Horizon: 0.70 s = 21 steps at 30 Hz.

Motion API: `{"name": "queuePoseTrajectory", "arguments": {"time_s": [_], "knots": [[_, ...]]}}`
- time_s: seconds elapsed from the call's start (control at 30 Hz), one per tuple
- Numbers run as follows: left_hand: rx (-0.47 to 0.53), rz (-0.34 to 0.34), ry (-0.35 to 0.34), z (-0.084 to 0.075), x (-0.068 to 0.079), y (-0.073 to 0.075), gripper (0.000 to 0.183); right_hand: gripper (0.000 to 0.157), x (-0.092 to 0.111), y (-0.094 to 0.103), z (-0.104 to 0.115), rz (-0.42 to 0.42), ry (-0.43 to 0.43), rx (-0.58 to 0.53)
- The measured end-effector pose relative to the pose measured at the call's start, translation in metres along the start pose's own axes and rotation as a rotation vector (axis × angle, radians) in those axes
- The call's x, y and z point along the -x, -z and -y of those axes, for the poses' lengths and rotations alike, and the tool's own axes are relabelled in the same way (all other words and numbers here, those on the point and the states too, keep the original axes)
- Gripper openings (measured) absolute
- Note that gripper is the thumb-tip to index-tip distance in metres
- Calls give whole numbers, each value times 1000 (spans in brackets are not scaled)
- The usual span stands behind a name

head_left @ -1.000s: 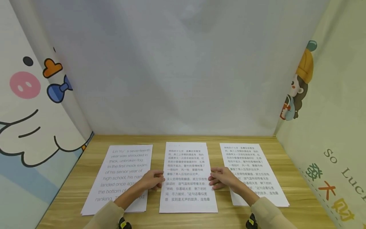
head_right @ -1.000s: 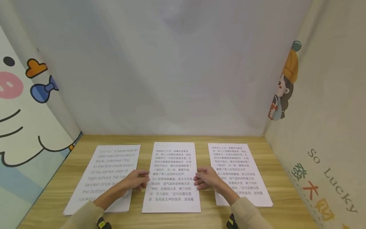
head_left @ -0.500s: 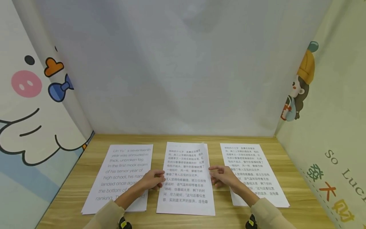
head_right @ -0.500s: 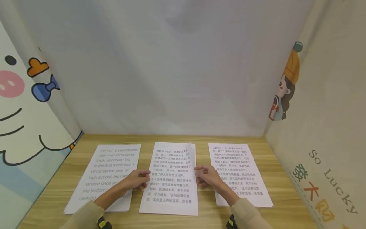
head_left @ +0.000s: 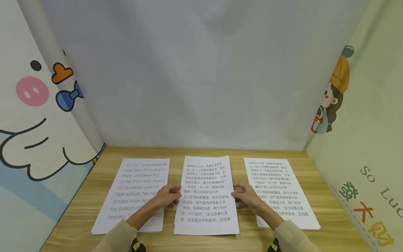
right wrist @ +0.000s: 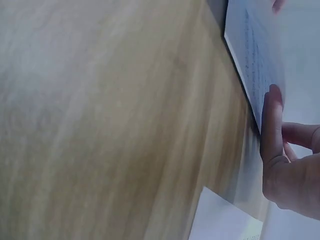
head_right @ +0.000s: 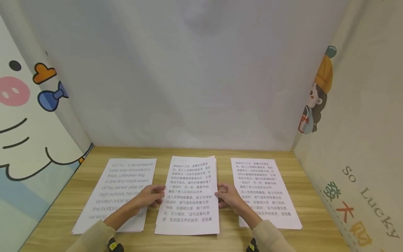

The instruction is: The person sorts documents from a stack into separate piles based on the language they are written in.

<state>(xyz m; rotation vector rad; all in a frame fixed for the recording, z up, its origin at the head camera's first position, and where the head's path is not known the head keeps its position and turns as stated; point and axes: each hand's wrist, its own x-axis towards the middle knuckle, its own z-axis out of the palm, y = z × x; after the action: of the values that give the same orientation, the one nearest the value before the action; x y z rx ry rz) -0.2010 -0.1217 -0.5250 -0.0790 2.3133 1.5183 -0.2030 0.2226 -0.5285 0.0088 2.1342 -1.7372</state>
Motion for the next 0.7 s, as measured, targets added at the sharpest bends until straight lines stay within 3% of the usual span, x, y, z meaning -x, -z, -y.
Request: {"name": "queuePoseTrajectory", "arguments": {"time_s": [0.27, 0.53, 0.7], "knots": [[28, -55, 7, -6, -3, 8, 49, 61, 8, 8, 9, 17, -19, -66], [70, 8, -24, -9, -7, 4, 47, 62, 10, 13, 13, 37, 0, -87], [127, -22, -34, -12, -7, 0, 48, 61, 11, 17, 9, 74, 27, -110]]}}
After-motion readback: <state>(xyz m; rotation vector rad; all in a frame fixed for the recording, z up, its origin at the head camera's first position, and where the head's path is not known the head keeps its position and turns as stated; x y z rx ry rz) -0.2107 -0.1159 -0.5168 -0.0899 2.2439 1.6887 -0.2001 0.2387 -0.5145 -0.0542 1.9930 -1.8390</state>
